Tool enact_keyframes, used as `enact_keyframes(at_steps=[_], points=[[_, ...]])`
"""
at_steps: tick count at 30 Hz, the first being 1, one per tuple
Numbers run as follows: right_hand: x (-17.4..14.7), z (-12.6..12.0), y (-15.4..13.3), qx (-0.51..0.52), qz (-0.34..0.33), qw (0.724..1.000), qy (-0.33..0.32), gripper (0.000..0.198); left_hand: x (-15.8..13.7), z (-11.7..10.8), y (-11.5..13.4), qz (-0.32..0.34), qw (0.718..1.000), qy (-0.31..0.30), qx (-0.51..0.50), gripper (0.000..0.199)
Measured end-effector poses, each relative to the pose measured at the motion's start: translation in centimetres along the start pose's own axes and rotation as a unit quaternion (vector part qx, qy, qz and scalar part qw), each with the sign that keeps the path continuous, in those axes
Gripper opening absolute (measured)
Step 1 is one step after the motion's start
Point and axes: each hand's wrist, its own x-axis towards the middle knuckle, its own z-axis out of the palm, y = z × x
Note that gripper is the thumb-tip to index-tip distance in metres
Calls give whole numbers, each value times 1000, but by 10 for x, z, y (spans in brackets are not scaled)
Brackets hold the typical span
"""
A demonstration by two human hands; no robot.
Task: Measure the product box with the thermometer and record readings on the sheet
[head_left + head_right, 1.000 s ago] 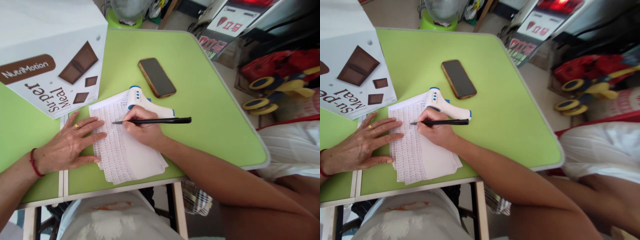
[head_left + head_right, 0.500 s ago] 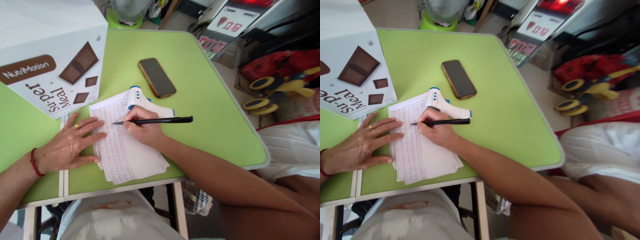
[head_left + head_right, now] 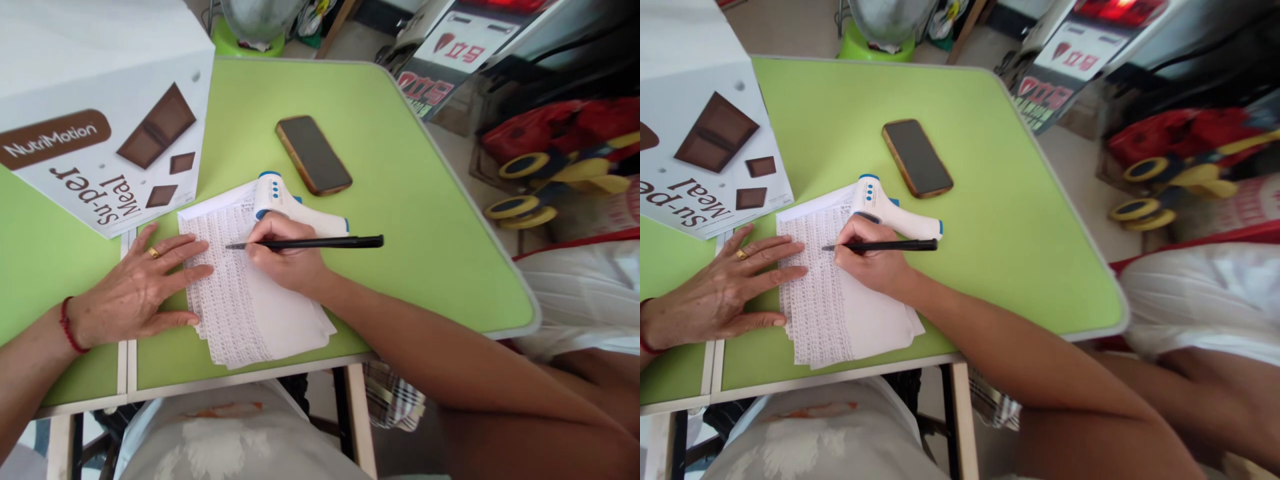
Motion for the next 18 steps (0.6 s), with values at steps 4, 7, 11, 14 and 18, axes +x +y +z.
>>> enact_keyframes(at_steps=[4,7,11,14,18], points=[[0,-1,0,9,4,1000,-18,11,0,0,0,-2,1000,-2,-1,52],[0,-1,0,5,11,1000,-7,10,0,0,0,-6,1000,-3,-1,53],[0,0,0,-1,22,1000,12,9,-1,1,0,-7,1000,-1,-3,53],[1,1,0,1,26,1000,13,9,-1,1,0,-4,1000,-1,-2,53],[1,1,0,1,16,1000,12,10,-1,0,-1,0,1000,-2,7,53]])
